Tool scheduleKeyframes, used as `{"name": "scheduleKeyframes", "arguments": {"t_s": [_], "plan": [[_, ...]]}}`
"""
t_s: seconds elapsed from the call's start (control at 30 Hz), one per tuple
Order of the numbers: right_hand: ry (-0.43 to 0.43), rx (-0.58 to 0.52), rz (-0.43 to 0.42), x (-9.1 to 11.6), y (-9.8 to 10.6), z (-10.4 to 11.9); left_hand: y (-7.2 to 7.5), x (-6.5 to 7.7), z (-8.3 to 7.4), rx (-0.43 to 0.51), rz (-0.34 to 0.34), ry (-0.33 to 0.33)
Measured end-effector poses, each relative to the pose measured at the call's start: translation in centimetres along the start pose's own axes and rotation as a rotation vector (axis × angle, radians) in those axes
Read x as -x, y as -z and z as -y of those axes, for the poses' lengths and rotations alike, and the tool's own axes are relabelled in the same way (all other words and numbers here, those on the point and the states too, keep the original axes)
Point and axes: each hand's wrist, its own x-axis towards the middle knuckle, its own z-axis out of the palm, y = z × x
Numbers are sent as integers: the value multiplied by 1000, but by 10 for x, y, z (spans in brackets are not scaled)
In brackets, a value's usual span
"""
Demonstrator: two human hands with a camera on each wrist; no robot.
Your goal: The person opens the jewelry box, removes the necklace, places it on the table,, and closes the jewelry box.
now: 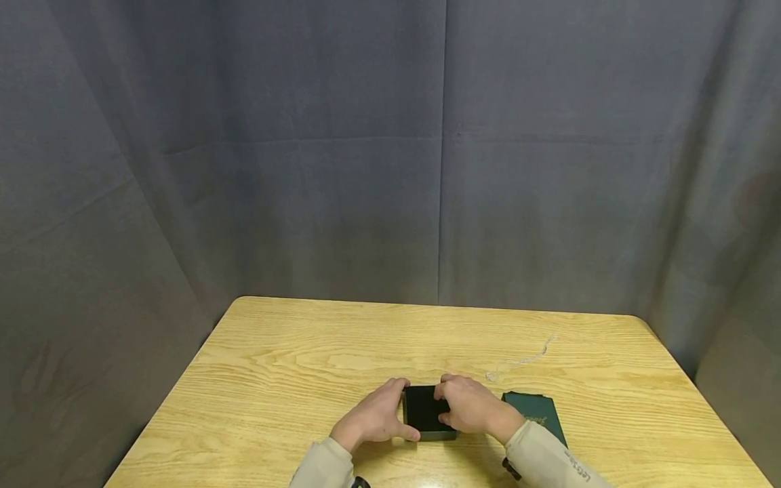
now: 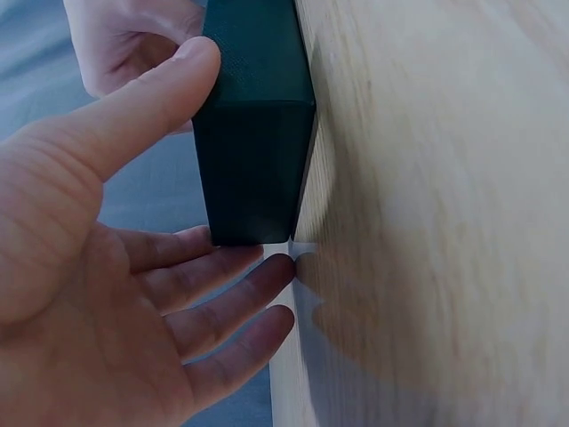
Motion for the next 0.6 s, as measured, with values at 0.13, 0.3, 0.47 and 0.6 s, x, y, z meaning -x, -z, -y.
{"name": "scheduleKeyframes", "arguments": {"t_s": [0.13,0.3,0.47,0.6], "plan": [[-1,2,-2,-1,-1,0,0,0,0,-2,-2,0],[2,7,-5,-1,-2,0,-1,0,0,-4,-4,-3],[-3,5,-10,-2,-2,1,-1,-1,1,3,-9,-10],[-4,4,-12,-1,-1,2,-2,-1,1,10,-10,-9]]}}
